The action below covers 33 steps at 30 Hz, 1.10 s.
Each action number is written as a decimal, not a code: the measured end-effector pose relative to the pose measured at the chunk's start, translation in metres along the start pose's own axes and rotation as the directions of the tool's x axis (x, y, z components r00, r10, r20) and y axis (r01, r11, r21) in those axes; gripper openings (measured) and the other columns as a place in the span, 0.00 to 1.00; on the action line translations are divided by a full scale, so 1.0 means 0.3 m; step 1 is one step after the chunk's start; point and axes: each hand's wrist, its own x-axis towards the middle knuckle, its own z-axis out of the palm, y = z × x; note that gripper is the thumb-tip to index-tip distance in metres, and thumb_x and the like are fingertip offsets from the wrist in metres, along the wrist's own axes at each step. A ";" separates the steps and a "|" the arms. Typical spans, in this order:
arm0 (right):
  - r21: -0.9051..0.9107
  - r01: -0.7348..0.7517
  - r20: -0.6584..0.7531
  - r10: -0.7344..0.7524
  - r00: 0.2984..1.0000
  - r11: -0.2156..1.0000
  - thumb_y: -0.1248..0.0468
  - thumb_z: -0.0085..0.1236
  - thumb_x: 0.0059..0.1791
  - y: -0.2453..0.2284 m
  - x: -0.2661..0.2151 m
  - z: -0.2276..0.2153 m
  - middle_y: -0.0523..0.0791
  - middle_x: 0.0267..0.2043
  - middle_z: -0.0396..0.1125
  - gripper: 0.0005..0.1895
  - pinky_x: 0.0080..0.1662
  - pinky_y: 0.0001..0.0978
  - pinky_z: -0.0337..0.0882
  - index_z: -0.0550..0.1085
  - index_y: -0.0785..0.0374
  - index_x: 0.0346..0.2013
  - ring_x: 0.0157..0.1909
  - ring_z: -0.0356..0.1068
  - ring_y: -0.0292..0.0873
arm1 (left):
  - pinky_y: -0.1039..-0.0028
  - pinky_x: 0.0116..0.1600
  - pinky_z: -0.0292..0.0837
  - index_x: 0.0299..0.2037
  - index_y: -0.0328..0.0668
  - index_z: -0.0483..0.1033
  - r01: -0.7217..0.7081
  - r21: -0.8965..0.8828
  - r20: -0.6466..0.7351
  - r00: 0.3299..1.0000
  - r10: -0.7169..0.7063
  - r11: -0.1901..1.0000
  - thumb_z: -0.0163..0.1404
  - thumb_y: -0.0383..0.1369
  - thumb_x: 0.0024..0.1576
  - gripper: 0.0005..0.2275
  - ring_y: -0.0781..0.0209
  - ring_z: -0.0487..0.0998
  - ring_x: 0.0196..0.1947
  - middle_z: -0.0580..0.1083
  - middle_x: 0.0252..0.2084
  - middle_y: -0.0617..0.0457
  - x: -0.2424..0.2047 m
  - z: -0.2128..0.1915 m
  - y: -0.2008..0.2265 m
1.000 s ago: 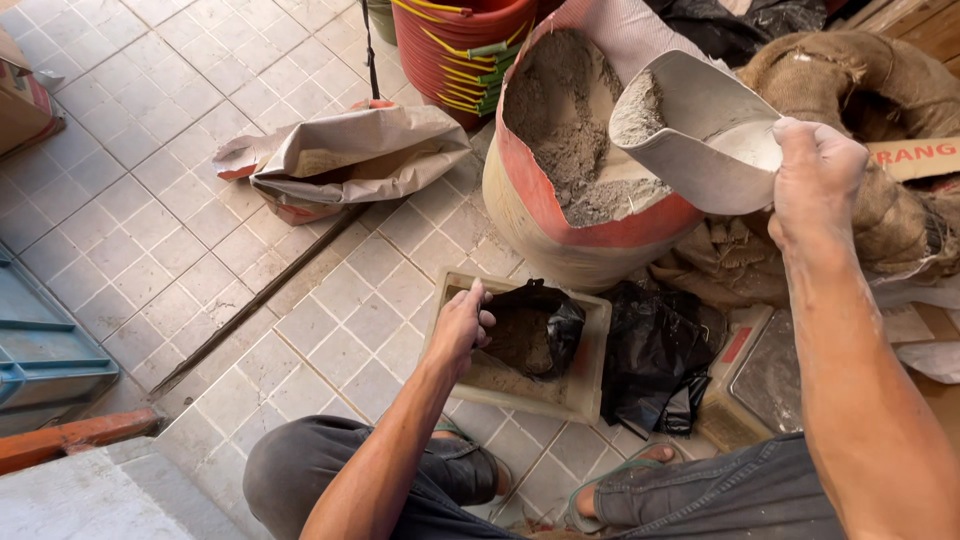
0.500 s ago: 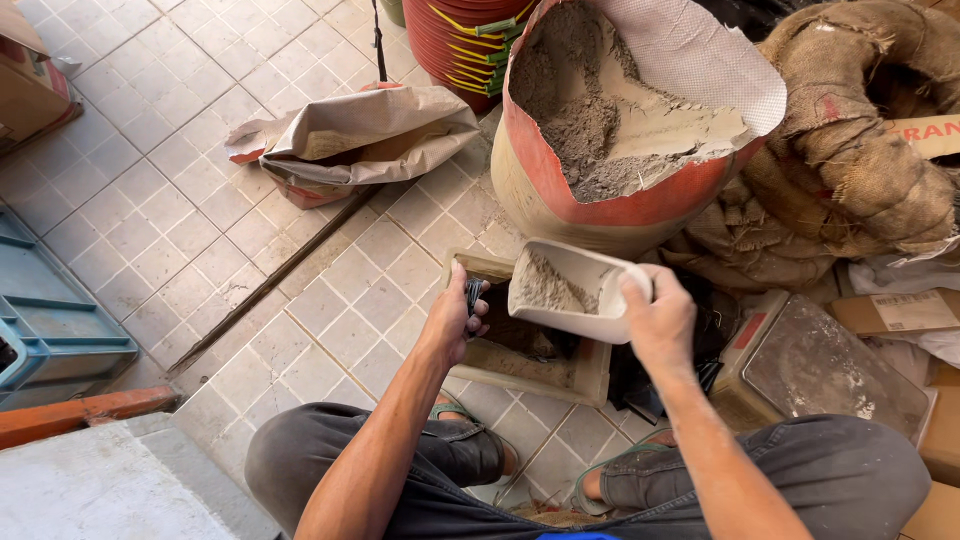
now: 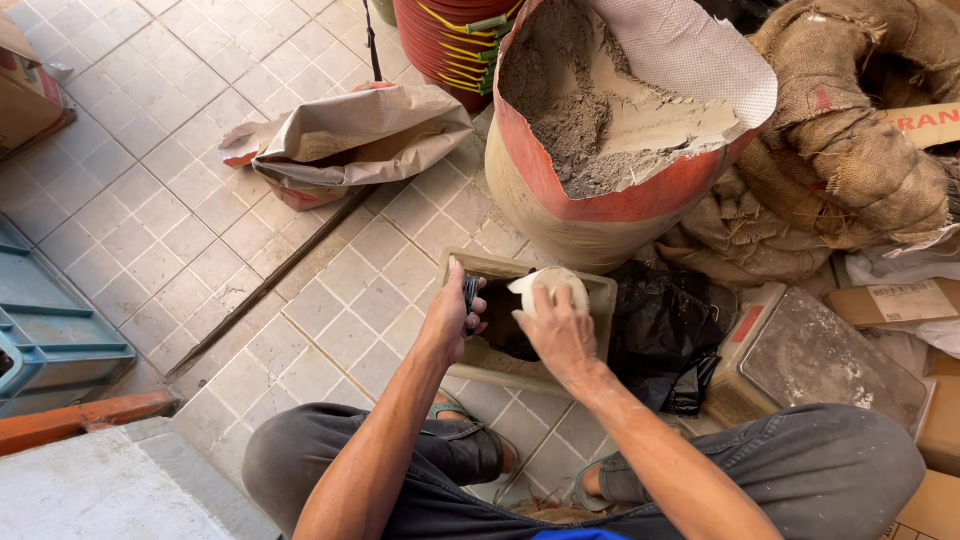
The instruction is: The person uses a scoop to transfer grey powder from a large bag into a black plastic bag and then ties the plastic bag closed by hand.
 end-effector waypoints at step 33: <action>0.151 -0.474 0.035 0.475 0.879 0.867 0.45 0.78 0.41 0.082 -0.091 0.119 0.60 0.53 0.61 0.41 0.55 0.64 0.71 0.68 0.67 0.55 0.54 0.70 0.66 | 0.71 0.26 0.72 0.53 0.38 0.77 -0.099 0.057 0.003 0.995 0.099 0.993 0.44 0.59 0.68 0.28 0.67 0.65 0.14 0.72 0.26 0.48 0.117 0.016 -0.097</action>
